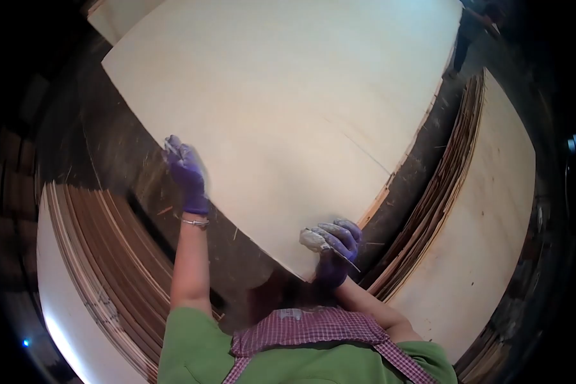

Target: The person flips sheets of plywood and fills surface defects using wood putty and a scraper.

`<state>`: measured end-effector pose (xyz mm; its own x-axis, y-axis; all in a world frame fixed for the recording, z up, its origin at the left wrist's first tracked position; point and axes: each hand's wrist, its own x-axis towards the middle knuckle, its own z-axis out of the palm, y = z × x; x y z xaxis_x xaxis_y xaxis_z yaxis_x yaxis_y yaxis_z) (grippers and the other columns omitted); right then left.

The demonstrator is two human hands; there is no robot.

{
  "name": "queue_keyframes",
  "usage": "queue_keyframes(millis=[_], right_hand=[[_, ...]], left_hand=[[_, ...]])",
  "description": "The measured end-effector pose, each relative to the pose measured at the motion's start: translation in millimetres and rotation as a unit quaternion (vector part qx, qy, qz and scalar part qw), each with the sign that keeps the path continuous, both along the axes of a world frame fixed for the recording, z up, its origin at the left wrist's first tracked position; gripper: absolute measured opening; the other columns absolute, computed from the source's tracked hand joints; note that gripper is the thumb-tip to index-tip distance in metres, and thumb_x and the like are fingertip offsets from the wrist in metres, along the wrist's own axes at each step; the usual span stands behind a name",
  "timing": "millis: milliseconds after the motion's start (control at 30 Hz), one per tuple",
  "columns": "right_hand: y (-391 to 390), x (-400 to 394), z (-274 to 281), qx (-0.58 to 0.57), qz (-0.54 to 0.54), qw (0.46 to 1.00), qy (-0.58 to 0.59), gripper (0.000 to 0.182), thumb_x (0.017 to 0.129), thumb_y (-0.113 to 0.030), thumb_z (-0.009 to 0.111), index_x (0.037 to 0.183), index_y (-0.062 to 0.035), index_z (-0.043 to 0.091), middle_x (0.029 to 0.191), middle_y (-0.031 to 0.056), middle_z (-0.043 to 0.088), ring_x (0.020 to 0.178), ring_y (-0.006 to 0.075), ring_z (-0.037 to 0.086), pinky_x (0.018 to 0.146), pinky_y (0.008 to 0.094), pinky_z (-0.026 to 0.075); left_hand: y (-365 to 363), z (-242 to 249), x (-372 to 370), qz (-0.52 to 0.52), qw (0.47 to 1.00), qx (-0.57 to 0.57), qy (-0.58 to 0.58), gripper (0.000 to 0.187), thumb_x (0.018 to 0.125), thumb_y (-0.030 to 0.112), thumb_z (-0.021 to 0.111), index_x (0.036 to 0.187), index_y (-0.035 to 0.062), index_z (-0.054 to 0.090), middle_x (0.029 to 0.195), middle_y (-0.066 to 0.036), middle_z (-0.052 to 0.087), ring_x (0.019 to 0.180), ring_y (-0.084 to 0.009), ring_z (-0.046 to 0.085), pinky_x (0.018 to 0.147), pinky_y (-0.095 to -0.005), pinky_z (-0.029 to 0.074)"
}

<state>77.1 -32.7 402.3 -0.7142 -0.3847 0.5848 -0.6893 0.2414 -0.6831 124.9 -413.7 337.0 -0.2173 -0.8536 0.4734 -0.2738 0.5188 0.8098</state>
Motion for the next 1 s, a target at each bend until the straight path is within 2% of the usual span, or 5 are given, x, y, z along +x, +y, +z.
queue_keyframes(millis=[367, 500, 800, 867, 1000], right_hand=[[2.5, 0.4, 1.1, 0.025, 0.028, 0.999, 0.023, 0.026, 0.070, -0.014, 0.066, 0.095, -0.0154, 0.073, 0.098, 0.0009, 0.067, 0.099, 0.0235, 0.057, 0.090, 0.0393, 0.041], [12.2, 0.0, -14.6, -0.063, 0.063, 0.996, -0.032, 0.019, 0.081, -0.017, 0.063, 0.097, -0.0086, 0.069, 0.104, 0.0108, 0.064, 0.106, 0.0310, 0.054, 0.090, 0.0434, 0.040], [81.5, -212.7, 57.5, 0.167, 0.241, 0.946, -0.136, 0.046, 0.096, -0.030, 0.053, 0.127, 0.0030, 0.051, 0.104, 0.0065, 0.060, 0.086, 0.0135, 0.058, 0.070, 0.0247, 0.051], [49.8, -267.0, 54.8, -0.111, 0.321, 0.705, -0.623, 0.036, 0.091, -0.016, 0.054, 0.120, 0.0060, 0.057, 0.112, 0.0148, 0.064, 0.096, 0.0240, 0.065, 0.082, 0.0337, 0.055], [-47.8, -291.5, 80.5, 0.008, 0.372, 0.787, -0.492, 0.039, 0.094, -0.016, 0.051, 0.120, 0.0120, 0.055, 0.116, 0.0163, 0.062, 0.102, 0.0224, 0.064, 0.087, 0.0327, 0.054]], left_hand=[[-19.4, -5.6, -8.7, -0.017, 0.999, -0.009, 0.049, 0.033, 0.093, 0.011, 0.050, 0.124, -0.0003, 0.057, 0.129, -0.017, 0.055, 0.126, -0.0347, 0.045, 0.109, -0.0418, 0.032], [4.0, 41.2, 5.9, 0.009, 0.882, -0.397, -0.255, 0.026, 0.086, 0.005, 0.054, 0.111, 0.0051, 0.062, 0.124, -0.012, 0.059, 0.119, -0.0313, 0.050, 0.102, -0.0425, 0.037], [46.3, 98.3, -92.8, -0.027, 0.988, 0.098, -0.116, 0.034, 0.095, 0.039, 0.048, 0.104, 0.0075, 0.057, 0.091, -0.018, 0.066, 0.085, -0.0380, 0.064, 0.074, -0.0436, 0.050], [-0.4, 29.1, -111.5, 0.057, 0.991, -0.099, -0.067, 0.045, 0.098, 0.049, 0.033, 0.110, 0.0103, 0.053, 0.091, -0.019, 0.066, 0.087, -0.0394, 0.063, 0.075, -0.0450, 0.050], [33.6, 56.8, -102.0, 0.060, 0.998, -0.020, 0.018, 0.033, 0.099, 0.036, 0.039, 0.103, 0.0080, 0.056, 0.088, -0.015, 0.066, 0.084, -0.0385, 0.063, 0.074, -0.0435, 0.050]])
